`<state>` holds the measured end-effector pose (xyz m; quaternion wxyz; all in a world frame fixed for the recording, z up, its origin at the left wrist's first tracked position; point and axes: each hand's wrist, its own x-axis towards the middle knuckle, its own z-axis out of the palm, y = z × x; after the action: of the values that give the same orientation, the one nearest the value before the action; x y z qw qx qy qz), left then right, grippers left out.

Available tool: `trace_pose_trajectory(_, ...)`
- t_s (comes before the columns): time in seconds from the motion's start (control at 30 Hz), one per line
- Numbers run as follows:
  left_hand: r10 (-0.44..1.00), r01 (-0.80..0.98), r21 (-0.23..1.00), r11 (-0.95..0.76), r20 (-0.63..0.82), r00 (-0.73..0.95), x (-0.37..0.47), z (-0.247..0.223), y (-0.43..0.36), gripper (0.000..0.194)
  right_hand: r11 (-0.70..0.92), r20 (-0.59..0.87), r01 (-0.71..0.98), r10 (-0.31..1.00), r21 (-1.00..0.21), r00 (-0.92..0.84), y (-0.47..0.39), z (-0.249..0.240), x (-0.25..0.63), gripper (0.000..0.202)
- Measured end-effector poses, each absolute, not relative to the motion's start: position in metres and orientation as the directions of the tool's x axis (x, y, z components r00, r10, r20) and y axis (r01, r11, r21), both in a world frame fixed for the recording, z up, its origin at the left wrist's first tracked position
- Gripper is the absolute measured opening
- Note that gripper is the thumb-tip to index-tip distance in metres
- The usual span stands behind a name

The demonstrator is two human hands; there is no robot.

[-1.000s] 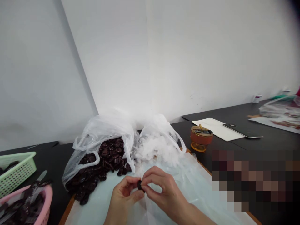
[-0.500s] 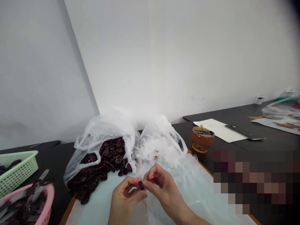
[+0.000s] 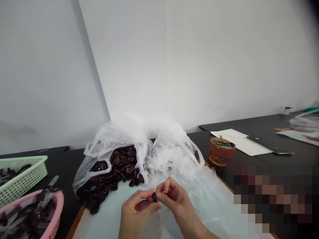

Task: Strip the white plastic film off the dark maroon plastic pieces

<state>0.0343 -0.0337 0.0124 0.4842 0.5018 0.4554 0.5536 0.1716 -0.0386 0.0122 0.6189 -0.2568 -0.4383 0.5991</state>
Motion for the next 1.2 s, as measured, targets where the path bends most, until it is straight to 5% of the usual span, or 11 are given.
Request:
trace_pose_trajectory(0.33,0.988,-0.131,0.991,0.030,-0.009,0.154,0.026,0.011,-0.030,0.026,0.440,0.442,-0.072,0.897,-0.895,-0.021,-0.038,0.009,0.179,0.027)
trace_pose_trajectory(0.63,0.984,-0.132,0.985,0.110,-0.088,0.158,0.024,0.013,-0.027,0.021,0.707,0.663,0.285,0.706,-0.647,-0.248,-0.038,0.006,0.188,0.020)
trace_pose_trajectory(0.77,0.983,-0.166,0.976,0.140,-0.118,0.138,0.020,0.009,-0.022,0.019,0.748,0.664,0.340,0.663,-0.569,-0.346,-0.038,0.007,0.190,0.018)
trace_pose_trajectory(0.97,0.984,-0.171,0.978,0.119,-0.094,0.150,0.017,0.009,-0.020,0.020,0.667,0.559,0.336,0.743,-0.665,-0.369,-0.037,0.015,0.196,0.017)
trace_pose_trajectory(1.03,0.982,-0.167,0.979,0.117,-0.089,0.169,0.018,0.011,-0.021,0.020,0.663,0.519,0.340,0.741,-0.667,-0.427,-0.036,0.016,0.197,0.030)
trace_pose_trajectory(1.2,0.987,-0.053,0.998,0.046,-0.037,0.154,0.015,0.019,-0.022,0.019,0.633,0.498,0.432,0.773,-0.642,-0.393,-0.035,0.015,0.199,0.024)
